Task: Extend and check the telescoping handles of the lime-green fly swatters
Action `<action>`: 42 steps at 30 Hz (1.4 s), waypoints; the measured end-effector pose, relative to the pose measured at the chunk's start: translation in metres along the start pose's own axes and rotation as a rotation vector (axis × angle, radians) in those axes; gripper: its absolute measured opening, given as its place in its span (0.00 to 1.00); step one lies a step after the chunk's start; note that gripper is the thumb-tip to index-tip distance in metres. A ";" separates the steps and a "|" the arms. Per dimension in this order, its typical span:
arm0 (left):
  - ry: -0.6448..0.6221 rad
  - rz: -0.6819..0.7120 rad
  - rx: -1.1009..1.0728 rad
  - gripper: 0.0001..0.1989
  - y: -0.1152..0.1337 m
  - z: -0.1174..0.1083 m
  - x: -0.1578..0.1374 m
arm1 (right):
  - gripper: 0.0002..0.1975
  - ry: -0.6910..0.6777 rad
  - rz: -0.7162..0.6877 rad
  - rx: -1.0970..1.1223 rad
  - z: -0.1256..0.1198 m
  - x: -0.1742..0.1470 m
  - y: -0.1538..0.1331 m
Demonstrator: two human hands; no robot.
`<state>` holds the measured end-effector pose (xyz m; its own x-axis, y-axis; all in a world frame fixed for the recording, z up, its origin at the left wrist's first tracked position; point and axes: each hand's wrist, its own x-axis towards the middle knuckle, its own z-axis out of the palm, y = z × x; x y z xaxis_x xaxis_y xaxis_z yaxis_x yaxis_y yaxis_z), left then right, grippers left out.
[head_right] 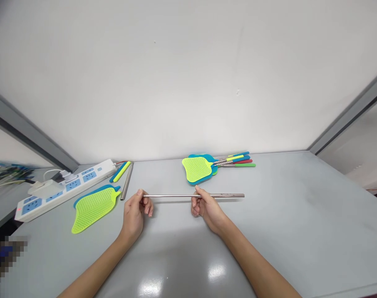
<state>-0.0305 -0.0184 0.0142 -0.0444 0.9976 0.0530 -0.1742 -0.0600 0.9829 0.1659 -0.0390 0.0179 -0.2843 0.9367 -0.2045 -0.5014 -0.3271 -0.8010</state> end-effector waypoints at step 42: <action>-0.624 -0.296 0.023 0.19 -0.007 0.027 -0.022 | 0.19 -0.090 0.027 -0.060 0.034 -0.008 0.030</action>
<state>-0.0018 -0.0393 0.0104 0.5776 0.8054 -0.1333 -0.0702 0.2116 0.9748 0.1255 -0.0608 0.0142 -0.3707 0.9118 -0.1770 -0.4434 -0.3411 -0.8289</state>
